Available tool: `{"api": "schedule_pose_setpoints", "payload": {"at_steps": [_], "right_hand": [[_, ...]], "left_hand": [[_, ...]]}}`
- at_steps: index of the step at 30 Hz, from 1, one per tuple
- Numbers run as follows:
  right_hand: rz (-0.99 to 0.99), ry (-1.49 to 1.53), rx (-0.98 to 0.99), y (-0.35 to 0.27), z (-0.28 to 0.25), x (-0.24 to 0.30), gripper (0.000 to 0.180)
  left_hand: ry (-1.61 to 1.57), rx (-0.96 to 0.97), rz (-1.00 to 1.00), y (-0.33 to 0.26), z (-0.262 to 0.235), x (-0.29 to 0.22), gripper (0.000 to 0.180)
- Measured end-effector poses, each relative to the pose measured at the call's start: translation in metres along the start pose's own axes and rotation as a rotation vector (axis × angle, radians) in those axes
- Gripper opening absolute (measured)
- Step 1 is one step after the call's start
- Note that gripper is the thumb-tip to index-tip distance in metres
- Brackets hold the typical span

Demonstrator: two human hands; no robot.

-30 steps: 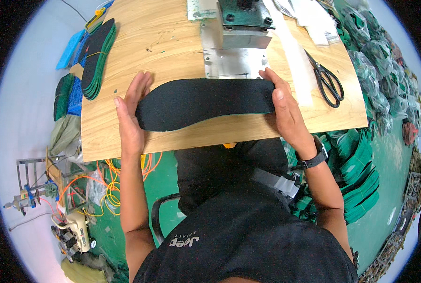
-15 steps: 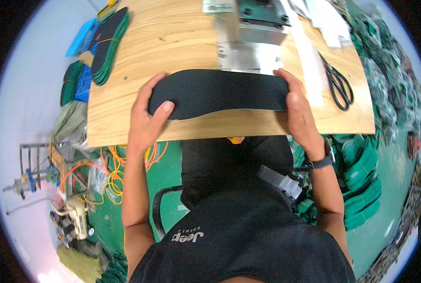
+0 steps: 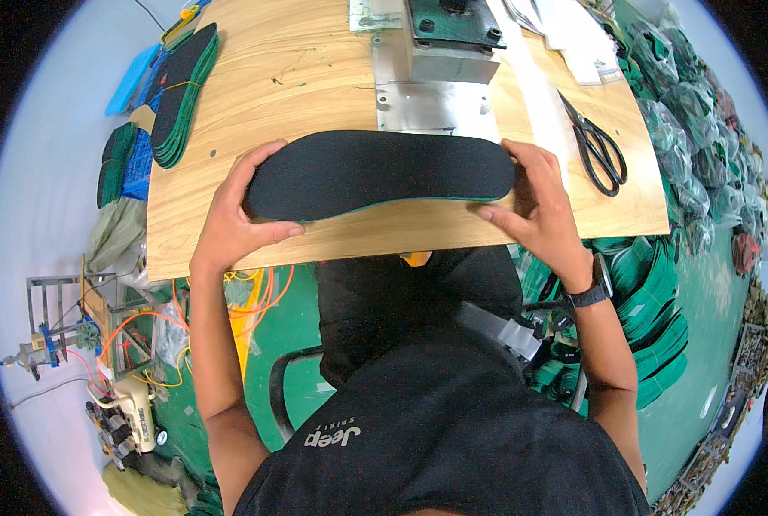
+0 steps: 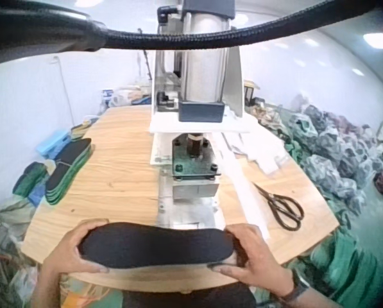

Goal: The person picks up stacks of green shoe insoles, cuts small circular labels from a plastic sheet using shears, and applies the labels to the top insole of each stack before securing them with a rubber band.

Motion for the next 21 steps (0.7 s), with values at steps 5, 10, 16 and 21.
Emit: {"api": "schedule_pose_setpoints", "payload": {"at_steps": [5,10,16,21], "right_hand": [[0.027,-0.080,0.023,0.001,0.002,-0.006,0.067],[0.024,-0.020,-0.009,0.022,0.005,-0.009,0.069],[-0.012,0.005,-0.043,0.035,0.013,-0.027,0.067],[-0.001,0.015,-0.137,0.057,0.019,-0.038,0.065]], "left_hand": [[0.083,0.083,-0.063,0.006,0.004,0.005,0.098],[0.040,0.040,-0.037,0.018,-0.002,0.010,0.101],[0.123,-0.044,0.011,0.028,-0.011,0.020,0.100],[0.072,-0.044,-0.003,0.048,-0.022,0.034,0.095]]}}
Point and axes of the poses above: each hand's wrist, its own y-axis towards the middle knuckle, its own z-axis out of the palm, x = y × z, the point moved 10 cm from there along y, towards the middle knuckle, and after that the axes turned 3 degrees about x, right-handed, at the moved point
